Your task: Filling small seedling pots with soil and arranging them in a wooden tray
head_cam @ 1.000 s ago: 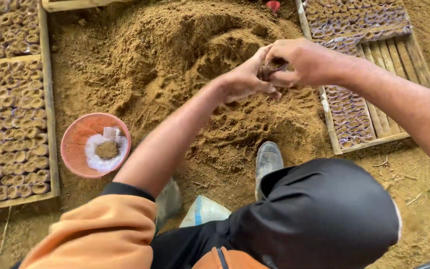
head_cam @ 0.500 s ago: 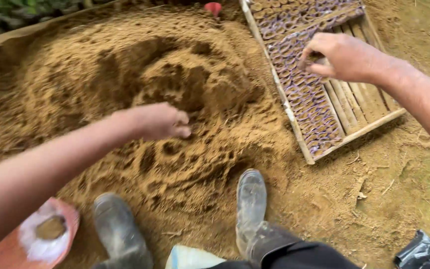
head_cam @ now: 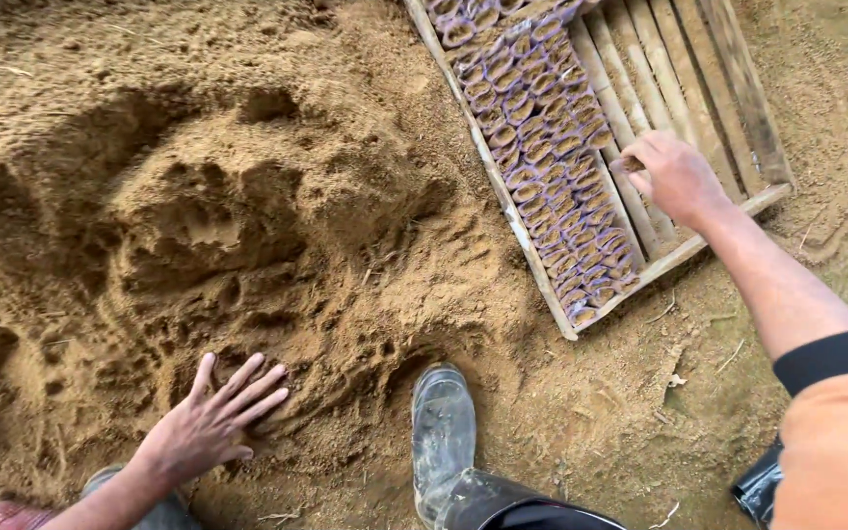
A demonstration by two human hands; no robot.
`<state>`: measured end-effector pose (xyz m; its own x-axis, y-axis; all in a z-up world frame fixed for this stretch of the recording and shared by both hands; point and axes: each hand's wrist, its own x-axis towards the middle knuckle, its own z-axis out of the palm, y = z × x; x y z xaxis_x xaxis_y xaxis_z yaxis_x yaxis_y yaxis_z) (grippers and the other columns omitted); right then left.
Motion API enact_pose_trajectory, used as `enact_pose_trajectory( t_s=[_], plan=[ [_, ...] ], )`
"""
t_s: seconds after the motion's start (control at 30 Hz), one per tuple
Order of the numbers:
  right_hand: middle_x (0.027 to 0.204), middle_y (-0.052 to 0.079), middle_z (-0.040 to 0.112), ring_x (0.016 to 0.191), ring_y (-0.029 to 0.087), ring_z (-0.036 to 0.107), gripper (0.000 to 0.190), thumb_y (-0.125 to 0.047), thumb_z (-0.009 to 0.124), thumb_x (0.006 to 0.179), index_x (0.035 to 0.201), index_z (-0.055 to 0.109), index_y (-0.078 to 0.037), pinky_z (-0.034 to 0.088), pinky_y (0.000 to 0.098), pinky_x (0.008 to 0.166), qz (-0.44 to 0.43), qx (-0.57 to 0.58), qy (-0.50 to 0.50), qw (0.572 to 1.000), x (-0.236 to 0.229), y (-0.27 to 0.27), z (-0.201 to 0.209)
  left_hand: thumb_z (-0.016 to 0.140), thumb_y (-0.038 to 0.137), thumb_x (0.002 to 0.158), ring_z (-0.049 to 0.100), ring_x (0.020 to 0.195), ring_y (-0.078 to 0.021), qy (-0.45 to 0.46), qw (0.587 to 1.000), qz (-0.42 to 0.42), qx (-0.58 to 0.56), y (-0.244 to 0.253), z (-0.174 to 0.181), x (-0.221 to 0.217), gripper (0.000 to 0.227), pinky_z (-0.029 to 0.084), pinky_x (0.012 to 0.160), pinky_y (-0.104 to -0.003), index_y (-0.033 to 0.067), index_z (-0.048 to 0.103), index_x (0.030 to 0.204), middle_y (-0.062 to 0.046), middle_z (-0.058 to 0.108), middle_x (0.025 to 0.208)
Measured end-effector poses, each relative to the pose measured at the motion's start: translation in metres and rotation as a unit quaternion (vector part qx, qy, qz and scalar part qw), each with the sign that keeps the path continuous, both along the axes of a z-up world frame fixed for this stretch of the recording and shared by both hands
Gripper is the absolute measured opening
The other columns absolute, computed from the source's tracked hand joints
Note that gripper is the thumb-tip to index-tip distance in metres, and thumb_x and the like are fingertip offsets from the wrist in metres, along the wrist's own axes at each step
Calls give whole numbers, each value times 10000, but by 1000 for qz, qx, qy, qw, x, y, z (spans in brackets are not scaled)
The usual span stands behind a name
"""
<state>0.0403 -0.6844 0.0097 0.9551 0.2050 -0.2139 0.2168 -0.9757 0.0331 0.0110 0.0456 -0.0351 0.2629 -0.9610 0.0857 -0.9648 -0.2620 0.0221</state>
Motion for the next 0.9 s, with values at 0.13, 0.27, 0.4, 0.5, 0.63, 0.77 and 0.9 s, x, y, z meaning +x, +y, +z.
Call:
enact_pose_trajectory(
  t_s=[0.13,0.27,0.4,0.5,0.63,0.77,0.9],
  plan=[
    [1161,127,668,1073,288,610,303,-174,780,875,1135,656,-82,547,409,909,1,0,-35,999,1,-13,-29,238,733,706,48,1599,-270,46,999,3,-6,-2,-1,1,1077,157,1188,-685,248,-2,1638,-5,-11,1749],
    [1090,108,663,993,257,624,282,-155,813,869,1097,664,-81,545,355,851,55,-5,-65,996,6,-13,-37,246,728,718,65,1601,-268,53,999,7,1,0,-5,-2,1061,165,1186,-690,253,22,1640,5,7,1752],
    [1122,66,682,959,225,632,305,-161,817,854,1120,675,-111,525,349,802,83,-23,-68,994,10,-14,-42,305,745,665,101,1604,-276,34,999,8,15,3,-8,-4,1119,224,1169,-691,260,50,1641,0,36,1758],
    [1148,59,690,966,178,626,316,-207,803,889,1169,685,-121,537,285,810,106,-50,-83,990,13,-14,-45,323,737,647,100,1609,-281,40,999,10,15,3,-8,-5,1135,227,1167,-694,262,55,1642,-3,44,1759],
    [1173,27,699,949,143,635,319,-207,787,895,1197,693,-161,536,268,798,115,-75,-89,987,17,-10,-47,316,731,669,106,1607,-281,47,999,10,13,4,-8,-4,1111,219,1169,-697,263,63,1645,-4,57,1756],
    [1186,98,667,1044,204,628,344,-149,818,867,1180,687,-91,577,293,821,65,-10,-91,994,15,-4,-45,267,714,668,67,1592,-277,71,997,5,21,2,-7,-2,1109,162,1182,-695,259,-11,1639,-8,-8,1749],
    [1288,223,605,950,228,653,446,-68,792,880,1248,539,-70,556,377,809,-153,120,-7,981,14,7,-36,205,731,742,76,1596,-277,66,998,7,16,1,-6,-2,1036,175,1182,-693,259,8,1642,-3,7,1751]
  ],
)
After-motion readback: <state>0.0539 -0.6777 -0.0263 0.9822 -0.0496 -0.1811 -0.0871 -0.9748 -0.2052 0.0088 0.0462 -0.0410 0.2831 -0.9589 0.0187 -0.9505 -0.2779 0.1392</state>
